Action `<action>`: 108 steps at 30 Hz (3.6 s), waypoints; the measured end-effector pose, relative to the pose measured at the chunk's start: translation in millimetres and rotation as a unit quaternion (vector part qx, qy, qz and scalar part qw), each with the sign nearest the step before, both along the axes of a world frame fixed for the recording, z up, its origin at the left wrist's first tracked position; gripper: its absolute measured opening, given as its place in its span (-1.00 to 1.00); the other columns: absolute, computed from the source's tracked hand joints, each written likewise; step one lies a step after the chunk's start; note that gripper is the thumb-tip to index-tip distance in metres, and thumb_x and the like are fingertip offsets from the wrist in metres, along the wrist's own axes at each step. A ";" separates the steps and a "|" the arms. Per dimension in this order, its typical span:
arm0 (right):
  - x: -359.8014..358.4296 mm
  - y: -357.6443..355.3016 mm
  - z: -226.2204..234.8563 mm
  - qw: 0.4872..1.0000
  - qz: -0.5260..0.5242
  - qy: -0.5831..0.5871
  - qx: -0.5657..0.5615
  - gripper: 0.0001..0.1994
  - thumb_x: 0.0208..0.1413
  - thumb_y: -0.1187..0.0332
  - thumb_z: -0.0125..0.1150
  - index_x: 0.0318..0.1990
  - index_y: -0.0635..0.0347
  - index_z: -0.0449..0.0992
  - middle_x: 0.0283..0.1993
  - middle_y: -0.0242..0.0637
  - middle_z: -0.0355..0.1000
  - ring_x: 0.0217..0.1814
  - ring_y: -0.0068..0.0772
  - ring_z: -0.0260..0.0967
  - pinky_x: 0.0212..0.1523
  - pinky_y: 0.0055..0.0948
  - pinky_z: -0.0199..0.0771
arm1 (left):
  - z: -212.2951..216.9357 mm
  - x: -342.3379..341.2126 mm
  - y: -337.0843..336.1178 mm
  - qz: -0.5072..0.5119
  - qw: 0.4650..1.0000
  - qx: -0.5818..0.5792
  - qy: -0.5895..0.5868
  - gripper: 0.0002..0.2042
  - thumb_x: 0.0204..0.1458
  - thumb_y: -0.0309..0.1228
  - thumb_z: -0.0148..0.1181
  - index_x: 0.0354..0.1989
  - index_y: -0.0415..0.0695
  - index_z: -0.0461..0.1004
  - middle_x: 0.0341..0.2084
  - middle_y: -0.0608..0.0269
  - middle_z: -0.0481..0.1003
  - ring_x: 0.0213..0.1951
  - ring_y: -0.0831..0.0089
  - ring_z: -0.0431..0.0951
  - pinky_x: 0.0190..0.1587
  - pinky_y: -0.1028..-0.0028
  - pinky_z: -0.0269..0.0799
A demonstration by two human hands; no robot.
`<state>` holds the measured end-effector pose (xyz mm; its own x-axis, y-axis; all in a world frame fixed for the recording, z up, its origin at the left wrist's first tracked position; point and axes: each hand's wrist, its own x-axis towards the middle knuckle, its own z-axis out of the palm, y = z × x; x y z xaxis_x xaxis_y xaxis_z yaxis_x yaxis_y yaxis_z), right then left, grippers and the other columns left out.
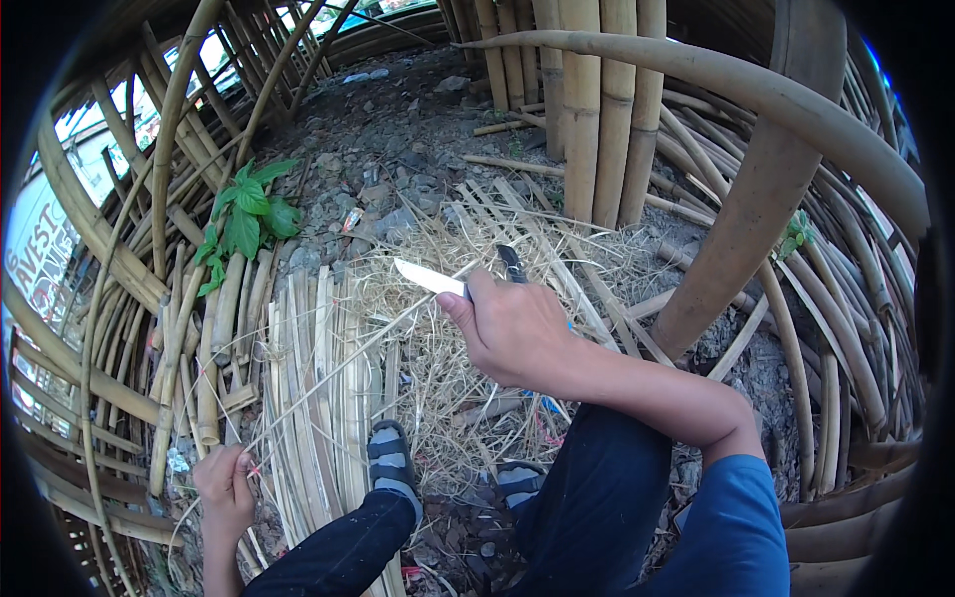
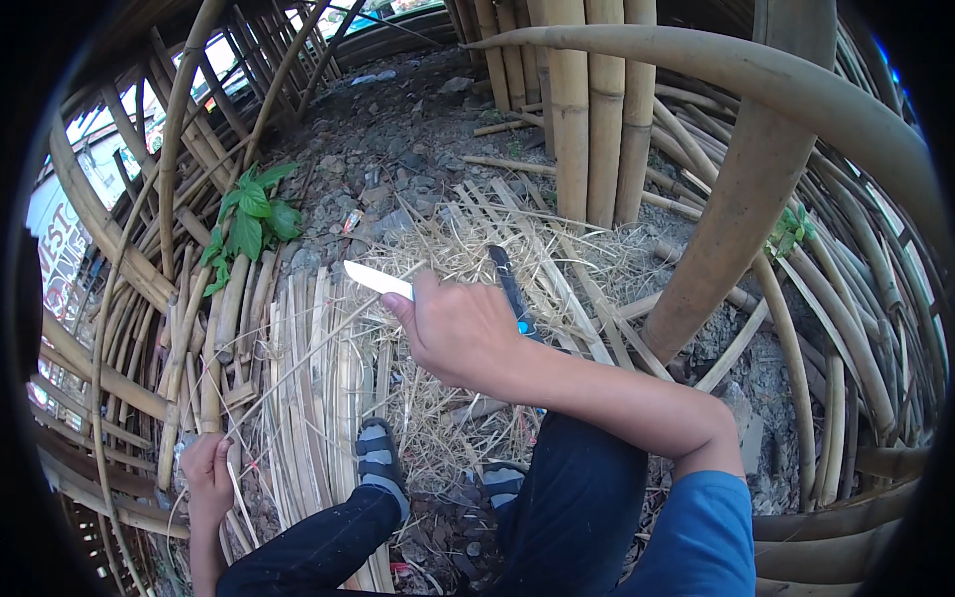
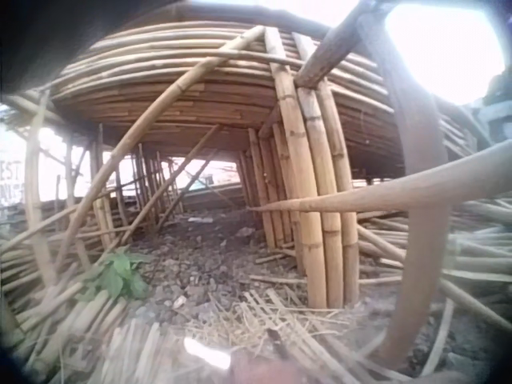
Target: Whittling or shaving a thin strip of bamboo with a pocket knife.
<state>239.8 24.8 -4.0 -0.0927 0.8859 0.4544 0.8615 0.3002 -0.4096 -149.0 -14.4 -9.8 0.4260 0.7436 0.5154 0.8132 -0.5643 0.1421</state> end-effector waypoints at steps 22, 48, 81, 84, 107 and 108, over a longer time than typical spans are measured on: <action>114.7 40.0 -43.7 0.952 -0.258 0.166 0.014 -0.47 0.27 0.01 -0.20 -0.46 0.34 0.45 -0.57 0.11 0.40 -0.40 0.20 0.41 -0.34 0.02 0.33 | -17.5 -33.5 11.3 0.111 0.990 0.053 -0.070 -0.83 0.16 -0.49 -0.06 -0.42 -0.29 0.41 -0.65 0.05 0.35 -0.60 0.15 0.37 -0.49 0.34 0.22; 50.4 41.1 -41.9 0.979 0.044 0.172 0.096 -0.56 0.25 0.04 -0.07 -0.47 0.24 0.41 -0.74 -0.21 0.30 -0.71 -0.20 0.30 -0.64 -0.21 0.21 | -27.1 11.1 8.4 0.000 0.977 -0.195 -0.086 -0.69 0.16 -0.36 -0.02 -0.60 -0.26 0.44 -0.79 0.19 0.30 -0.71 0.40 0.32 -0.58 0.43 0.16; 78.3 50.8 -24.5 0.762 -0.120 0.622 0.135 -0.43 0.21 -0.08 -0.01 0.00 0.37 0.37 -0.65 -0.57 -0.05 -0.72 -0.78 -0.10 -0.74 -0.68 -0.11 | -5.7 59.4 27.1 -0.043 0.878 -0.433 -0.199 -0.80 0.21 -0.45 -0.04 -0.27 -0.28 0.51 -0.71 0.42 0.35 -0.60 0.70 0.31 -0.51 0.62 0.22; 57.4 46.7 -18.4 0.782 -0.034 0.622 0.022 -0.44 0.21 -0.03 0.02 -0.05 0.44 0.39 -0.66 -0.59 -0.05 -0.74 -0.80 -0.11 -0.75 -0.70 -0.13 | -6.8 62.5 28.3 -0.060 0.863 -0.450 -0.220 -0.80 0.22 -0.44 -0.05 -0.25 -0.28 0.50 -0.68 0.41 0.36 -0.59 0.70 0.31 -0.49 0.62 0.23; 100.9 71.9 -48.0 0.678 -0.125 0.722 0.047 -0.72 0.21 0.17 0.11 -0.23 0.24 0.45 -0.67 -0.59 -0.03 -0.70 -0.73 -0.11 -0.69 -0.62 -0.10 | 14.9 37.4 22.9 -0.096 0.852 -0.498 -0.127 -0.80 0.20 -0.44 -0.06 -0.16 -0.26 0.48 -0.60 0.35 0.49 -0.56 0.63 0.36 -0.48 0.53 0.27; 101.4 73.2 -49.0 0.681 -0.133 0.719 0.047 -0.72 0.21 0.17 0.11 -0.22 0.24 0.45 -0.67 -0.59 -0.03 -0.69 -0.72 -0.11 -0.69 -0.62 -0.10 | 13.2 36.5 23.7 -0.096 0.852 -0.499 -0.128 -0.80 0.20 -0.44 -0.06 -0.16 -0.26 0.48 -0.60 0.35 0.49 -0.56 0.63 0.36 -0.48 0.53 0.27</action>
<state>341.2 98.0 -53.0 0.6657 0.7453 -0.0378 -0.3802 0.2952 -0.8766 -112.6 9.3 3.4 0.5576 0.7954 -0.2376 0.5894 -0.1777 0.7881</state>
